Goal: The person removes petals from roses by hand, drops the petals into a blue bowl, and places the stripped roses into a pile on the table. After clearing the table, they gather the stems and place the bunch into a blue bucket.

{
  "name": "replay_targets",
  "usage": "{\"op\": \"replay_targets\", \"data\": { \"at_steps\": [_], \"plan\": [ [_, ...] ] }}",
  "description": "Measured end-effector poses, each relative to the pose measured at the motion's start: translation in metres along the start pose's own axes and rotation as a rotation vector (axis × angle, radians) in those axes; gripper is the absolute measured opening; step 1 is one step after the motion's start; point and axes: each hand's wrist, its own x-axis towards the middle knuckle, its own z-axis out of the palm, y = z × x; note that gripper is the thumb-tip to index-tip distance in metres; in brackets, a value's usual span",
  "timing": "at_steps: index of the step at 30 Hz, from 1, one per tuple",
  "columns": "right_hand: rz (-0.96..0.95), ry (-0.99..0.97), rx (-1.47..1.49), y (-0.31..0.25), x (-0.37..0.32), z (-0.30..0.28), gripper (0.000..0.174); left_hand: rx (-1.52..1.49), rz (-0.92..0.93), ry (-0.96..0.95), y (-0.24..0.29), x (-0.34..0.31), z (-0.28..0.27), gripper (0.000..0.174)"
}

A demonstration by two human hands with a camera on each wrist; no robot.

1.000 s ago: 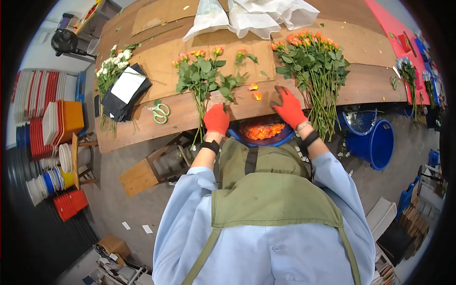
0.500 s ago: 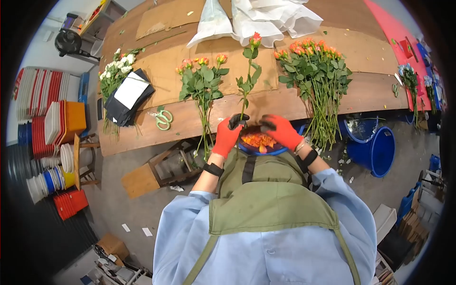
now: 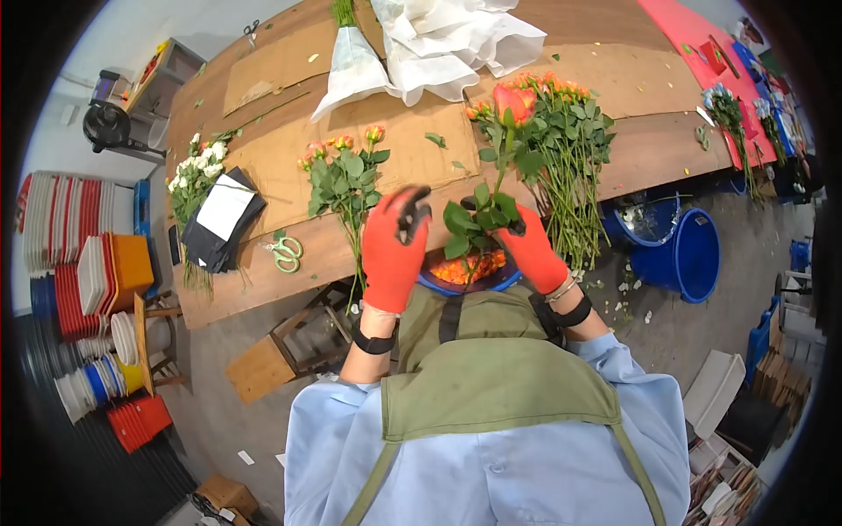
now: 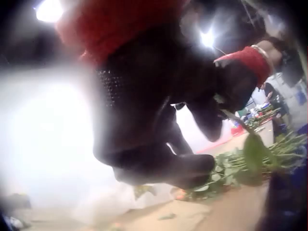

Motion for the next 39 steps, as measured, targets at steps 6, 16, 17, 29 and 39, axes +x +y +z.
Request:
{"op": "replay_targets", "data": {
  "at_steps": [6, 16, 17, 29, 39],
  "plan": [
    [-0.129, -0.156, -0.117, -0.01, -0.009, 0.01, 0.041, -0.505, 0.054, 0.04, 0.044, 0.024, 0.0, 0.032],
    [-0.036, -0.154, -0.069, -0.032, -0.014, -0.008, 0.067, -0.954, -0.349, 0.151, 0.066, 0.004, 0.007, 0.037],
    [-0.034, -0.157, -0.069, -0.041, -0.015, -0.008, 0.067, -0.903, -0.314, 0.209, 0.063, 0.003, 0.01, 0.037],
    [-0.528, 0.376, -0.39, -0.116, -0.02, 0.021, 0.046, -0.4, 0.149, 0.253, 0.056, -0.01, 0.039, 0.047],
    [-0.531, 0.472, -0.07, -0.109, -0.026, 0.037, 0.036, -0.592, 0.017, 0.182, 0.06, -0.015, 0.043, 0.039]
  ]
}}
